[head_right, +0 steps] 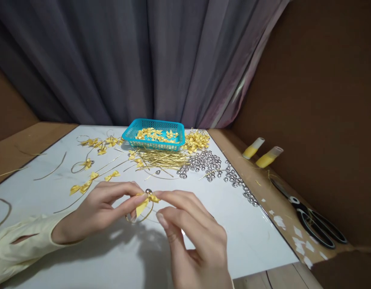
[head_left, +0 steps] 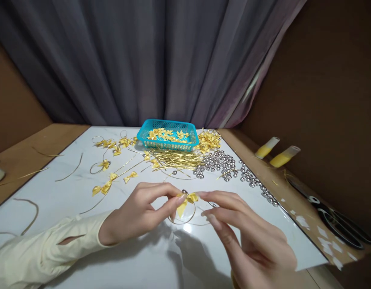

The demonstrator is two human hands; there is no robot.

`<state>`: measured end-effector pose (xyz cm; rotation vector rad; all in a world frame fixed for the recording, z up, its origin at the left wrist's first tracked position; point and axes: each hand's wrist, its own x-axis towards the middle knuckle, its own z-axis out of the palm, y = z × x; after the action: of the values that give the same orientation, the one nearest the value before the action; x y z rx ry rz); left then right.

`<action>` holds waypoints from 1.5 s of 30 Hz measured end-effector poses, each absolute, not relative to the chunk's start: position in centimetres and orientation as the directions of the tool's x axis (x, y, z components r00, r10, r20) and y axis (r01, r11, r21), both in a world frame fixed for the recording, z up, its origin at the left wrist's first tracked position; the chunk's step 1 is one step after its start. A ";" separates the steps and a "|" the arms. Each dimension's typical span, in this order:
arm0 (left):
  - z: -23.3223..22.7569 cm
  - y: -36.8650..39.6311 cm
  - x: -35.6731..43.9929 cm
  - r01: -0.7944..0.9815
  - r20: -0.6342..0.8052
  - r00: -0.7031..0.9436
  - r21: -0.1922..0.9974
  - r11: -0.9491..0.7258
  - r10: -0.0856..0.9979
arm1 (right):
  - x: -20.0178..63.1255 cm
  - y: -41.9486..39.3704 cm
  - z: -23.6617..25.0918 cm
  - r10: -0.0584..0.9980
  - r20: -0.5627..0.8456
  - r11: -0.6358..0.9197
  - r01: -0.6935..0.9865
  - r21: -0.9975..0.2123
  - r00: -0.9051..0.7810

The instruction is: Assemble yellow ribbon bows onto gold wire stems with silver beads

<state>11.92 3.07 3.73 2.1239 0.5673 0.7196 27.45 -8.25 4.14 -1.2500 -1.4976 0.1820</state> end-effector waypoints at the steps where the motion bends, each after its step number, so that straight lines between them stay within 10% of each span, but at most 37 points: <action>1: 3.7 3.0 11.9 0.147 0.298 0.742 0.801 -0.580 0.600 | 27.3 -8.1 4.0 0.754 0.639 0.459 0.575 -0.677 0.151; 22: 4.1 3.5 12.2 0.047 0.076 0.757 0.985 -0.169 0.649 | 27.3 -7.2 3.0 0.691 0.713 0.576 0.508 -0.641 0.117; 31: 4.0 4.0 12.5 0.022 -0.043 0.778 0.999 0.041 0.627 | 26.7 -8.3 2.7 0.640 0.669 0.409 0.570 -0.713 0.378; 45: 3.7 3.9 12.7 -0.108 -0.196 0.825 0.866 0.489 0.530 | 26.3 -7.8 2.5 0.792 0.561 0.279 0.676 -0.682 0.240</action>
<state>12.71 3.89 3.74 0.9918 0.4781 0.4065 26.30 -7.76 2.54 -1.4383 -1.4766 0.1363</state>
